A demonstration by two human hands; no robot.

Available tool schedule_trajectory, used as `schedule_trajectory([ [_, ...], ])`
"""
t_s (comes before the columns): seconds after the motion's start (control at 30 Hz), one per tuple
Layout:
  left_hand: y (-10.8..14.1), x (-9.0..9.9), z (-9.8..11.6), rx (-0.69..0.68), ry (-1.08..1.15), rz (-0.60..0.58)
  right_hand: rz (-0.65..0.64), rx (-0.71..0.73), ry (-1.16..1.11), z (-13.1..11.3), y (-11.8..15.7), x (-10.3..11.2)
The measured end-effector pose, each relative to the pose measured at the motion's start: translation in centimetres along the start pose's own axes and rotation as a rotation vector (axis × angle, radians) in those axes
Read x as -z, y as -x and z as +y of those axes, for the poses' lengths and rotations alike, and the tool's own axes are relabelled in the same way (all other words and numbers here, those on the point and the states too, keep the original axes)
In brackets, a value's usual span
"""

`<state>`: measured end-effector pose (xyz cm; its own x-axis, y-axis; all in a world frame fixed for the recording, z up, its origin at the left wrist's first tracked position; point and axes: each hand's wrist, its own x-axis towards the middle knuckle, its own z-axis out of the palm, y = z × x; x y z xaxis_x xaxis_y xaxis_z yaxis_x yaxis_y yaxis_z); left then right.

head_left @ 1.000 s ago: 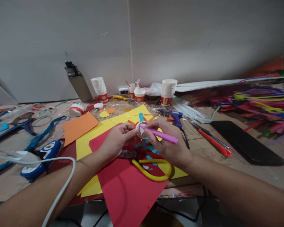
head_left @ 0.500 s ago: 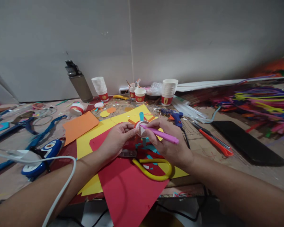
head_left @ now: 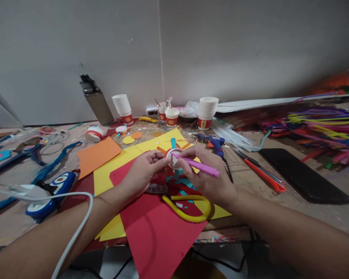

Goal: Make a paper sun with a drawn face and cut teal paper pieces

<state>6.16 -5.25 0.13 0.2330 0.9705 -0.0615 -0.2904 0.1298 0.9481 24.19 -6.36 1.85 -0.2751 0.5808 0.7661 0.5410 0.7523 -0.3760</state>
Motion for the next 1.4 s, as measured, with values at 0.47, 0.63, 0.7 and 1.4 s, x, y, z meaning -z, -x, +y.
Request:
schedule_trajectory([
  [0.47, 0.02, -0.02, 0.00, 0.010, 0.010, 0.012, 0.009, 0.005, -0.008, -0.04, -0.09, 0.14],
  [0.63, 0.06, -0.10, 0.06, 0.016, 0.017, 0.015, 0.010, -0.001, -0.019, 0.13, -0.05, 0.04],
  [0.7, 0.10, -0.15, 0.13, 0.019, 0.005, 0.026, 0.008, -0.005, -0.026, 0.22, 0.01, 0.01],
  [1.4, -0.08, 0.07, -0.19, 0.012, -0.016, -0.002, -0.001, -0.073, -0.083, 0.56, 0.19, -0.12],
])
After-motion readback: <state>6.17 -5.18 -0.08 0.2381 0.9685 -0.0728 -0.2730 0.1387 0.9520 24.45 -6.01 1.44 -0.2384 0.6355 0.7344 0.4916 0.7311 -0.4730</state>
